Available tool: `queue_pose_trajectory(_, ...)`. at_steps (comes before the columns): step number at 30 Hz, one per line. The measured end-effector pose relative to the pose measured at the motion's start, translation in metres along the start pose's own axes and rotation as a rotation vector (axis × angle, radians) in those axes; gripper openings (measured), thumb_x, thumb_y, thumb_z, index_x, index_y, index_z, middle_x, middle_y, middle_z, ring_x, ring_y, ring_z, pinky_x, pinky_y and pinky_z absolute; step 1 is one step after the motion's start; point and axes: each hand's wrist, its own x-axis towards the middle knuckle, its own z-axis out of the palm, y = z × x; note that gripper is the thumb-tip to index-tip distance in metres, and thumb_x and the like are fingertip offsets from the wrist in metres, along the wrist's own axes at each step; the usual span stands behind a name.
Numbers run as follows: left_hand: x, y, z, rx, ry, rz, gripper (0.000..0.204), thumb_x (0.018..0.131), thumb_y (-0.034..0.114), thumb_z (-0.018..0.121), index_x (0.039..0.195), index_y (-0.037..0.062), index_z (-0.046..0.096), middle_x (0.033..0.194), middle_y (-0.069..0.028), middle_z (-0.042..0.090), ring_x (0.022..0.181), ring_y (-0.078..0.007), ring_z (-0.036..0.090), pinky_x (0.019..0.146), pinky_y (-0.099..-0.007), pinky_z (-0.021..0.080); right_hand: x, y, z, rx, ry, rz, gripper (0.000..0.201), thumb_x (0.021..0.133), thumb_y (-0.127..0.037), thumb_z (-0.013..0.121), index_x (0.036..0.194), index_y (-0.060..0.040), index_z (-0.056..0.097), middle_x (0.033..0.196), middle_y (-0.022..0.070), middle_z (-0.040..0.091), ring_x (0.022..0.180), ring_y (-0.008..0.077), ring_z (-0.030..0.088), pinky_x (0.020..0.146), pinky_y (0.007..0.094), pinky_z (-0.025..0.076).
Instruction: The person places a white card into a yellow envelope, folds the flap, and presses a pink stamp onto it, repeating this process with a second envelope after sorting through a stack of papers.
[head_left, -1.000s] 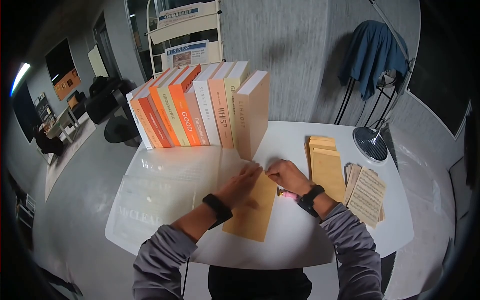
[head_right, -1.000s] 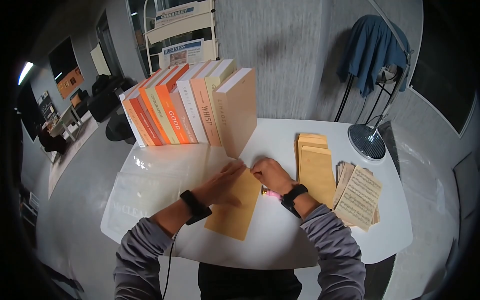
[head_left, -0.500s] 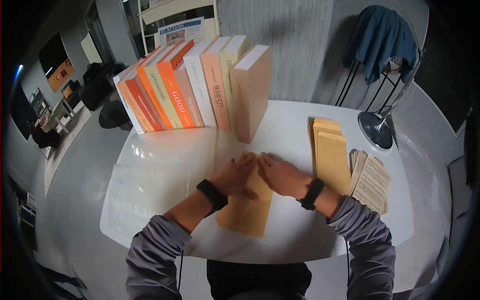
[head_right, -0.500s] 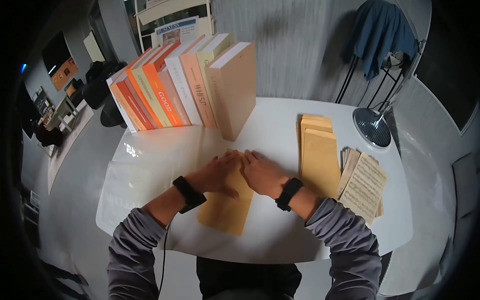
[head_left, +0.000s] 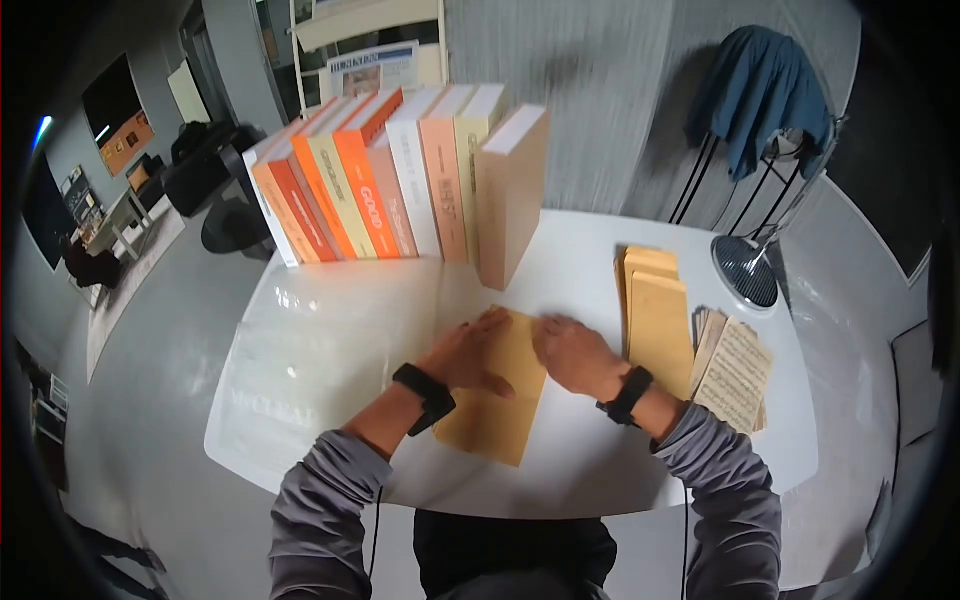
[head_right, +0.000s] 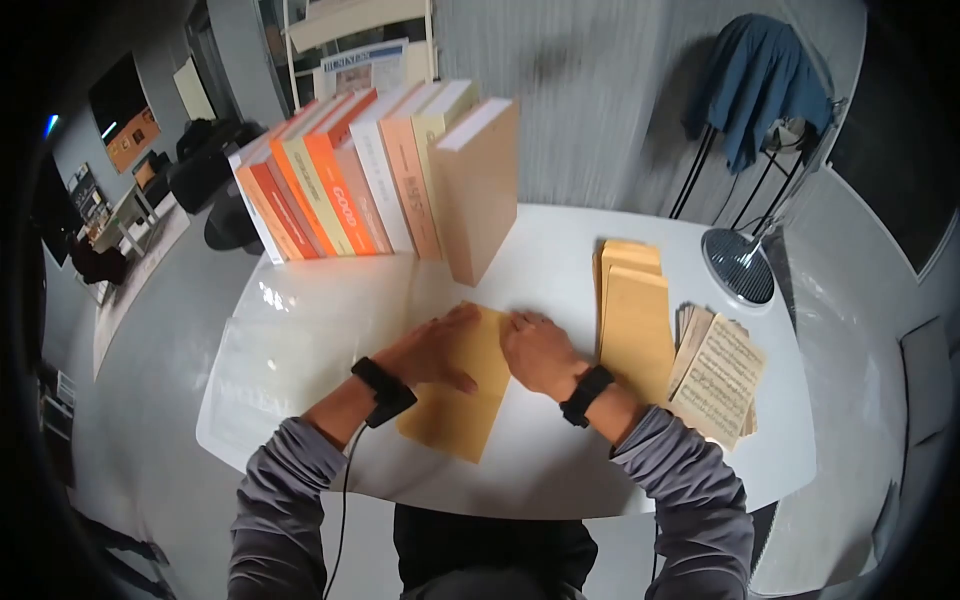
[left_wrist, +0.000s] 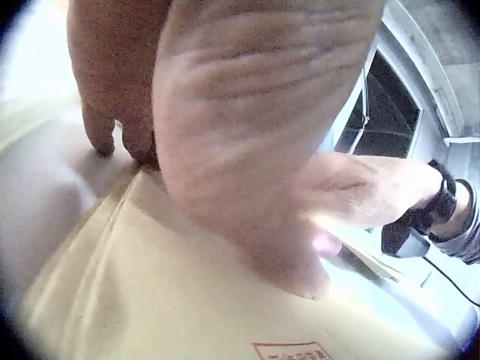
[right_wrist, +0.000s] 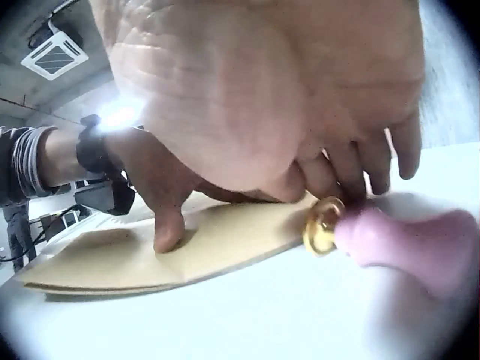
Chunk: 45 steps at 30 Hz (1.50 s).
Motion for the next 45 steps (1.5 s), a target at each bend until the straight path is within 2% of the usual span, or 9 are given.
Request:
queue_pose_trajectory(5,-0.003,0.024,-0.020,-0.069,-0.070,-0.100,0.110,0.063,0.049,0.083,0.144,-0.0046,0.033,0.153,-0.0235,0.033,0.144,-0.0369,0.030,0.116,-0.0428,0.030,0.009,-0.007,-0.063,0.131,-0.428,0.259,0.026,0.088,-0.011,0.055,0.106,0.0064,0.061,0.113,0.0209,0.063,0.112,0.0365,0.060,0.090,0.0431,0.054)
queue_pose_trajectory(8,-0.002,0.025,-0.014,0.022,0.035,-0.048,0.112,0.063,0.051,0.083,0.144,-0.0076,0.032,0.154,-0.0251,0.029,0.145,-0.0375,0.026,0.117,-0.0433,0.029,0.007,0.002,-0.039,0.286,0.103,0.052,0.033,0.092,-0.014,0.051,0.116,0.0086,0.056,0.112,0.0219,0.063,0.116,0.0387,0.058,0.094,0.0414,0.052)
queue_pose_trajectory(11,0.011,0.035,-0.014,0.145,-0.043,-0.013,0.114,0.065,0.053,0.082,0.145,-0.0100,0.029,0.154,-0.0269,0.028,0.147,-0.0373,0.022,0.118,-0.0436,0.026,0.022,0.003,-0.003,0.220,0.223,-0.057,0.033,0.097,-0.016,0.048,0.119,0.0080,0.054,0.119,0.0261,0.059,0.117,0.0407,0.056,0.093,0.0429,0.052)
queue_pose_trajectory(20,0.006,0.022,-0.002,0.041,-0.098,-0.109,0.117,0.066,0.055,0.078,0.147,-0.0105,0.024,0.155,-0.0293,0.024,0.148,-0.0378,0.019,0.120,-0.0432,0.022,-0.003,0.001,0.009,0.089,0.014,0.022,0.029,0.083,-0.006,0.055,0.108,0.0079,0.061,0.125,0.0237,0.059,0.113,0.0351,0.059,0.093,0.0395,0.052)
queue_pose_trajectory(26,0.002,0.015,-0.008,-0.024,-0.121,-0.101,0.112,0.074,0.057,0.073,0.148,-0.0099,0.022,0.157,-0.0300,0.020,0.149,-0.0395,0.015,0.120,-0.0418,0.021,-0.006,0.015,-0.030,0.334,-0.165,0.193,0.027,0.088,-0.013,0.052,0.105,0.0053,0.063,0.101,0.0270,0.067,0.093,0.0403,0.066,0.085,0.0444,0.055)
queue_pose_trajectory(29,-0.028,0.038,-0.014,-0.027,-0.062,-0.093,0.110,0.077,0.059,0.071,0.150,-0.0063,0.021,0.158,-0.0293,0.018,0.150,-0.0395,0.012,0.120,-0.0487,0.020,-0.026,0.018,-0.043,0.536,0.103,0.259,0.032,0.090,-0.021,0.054,0.106,0.0057,0.062,0.093,0.0289,0.066,0.089,0.0431,0.065,0.083,0.0471,0.054)
queue_pose_trajectory(32,-0.043,0.063,-0.023,0.039,-0.210,-0.177,0.115,0.075,0.066,0.070,0.153,-0.0018,0.020,0.158,-0.0321,0.012,0.150,-0.0423,0.008,0.117,-0.0592,0.017,-0.041,0.014,-0.062,0.489,0.007,0.260,0.032,0.089,-0.024,0.060,0.101,0.0045,0.064,0.094,0.0261,0.067,0.090,0.0426,0.065,0.082,0.0474,0.053)
queue_pose_trajectory(38,-0.040,0.085,-0.009,0.066,-0.029,-0.401,0.126,0.064,0.074,0.073,0.153,0.0009,0.021,0.154,-0.0402,0.006,0.146,-0.0529,0.007,0.107,-0.0705,0.024,-0.048,0.013,-0.038,0.267,0.042,0.264,0.019,0.087,-0.019,0.063,0.091,-0.0006,0.068,0.085,0.0208,0.068,0.085,0.0366,0.068,0.076,0.0457,0.056)
queue_pose_trajectory(45,-0.040,0.095,0.006,0.112,-0.015,-0.451,0.115,0.066,0.053,0.077,0.153,0.0017,0.021,0.149,-0.0426,0.011,0.139,-0.0563,0.021,0.101,-0.0655,0.035,-0.051,0.015,-0.037,0.168,0.048,0.360,0.014,0.086,-0.017,0.063,0.087,-0.0036,0.068,0.090,0.0194,0.068,0.087,0.0340,0.068,0.076,0.0447,0.056)
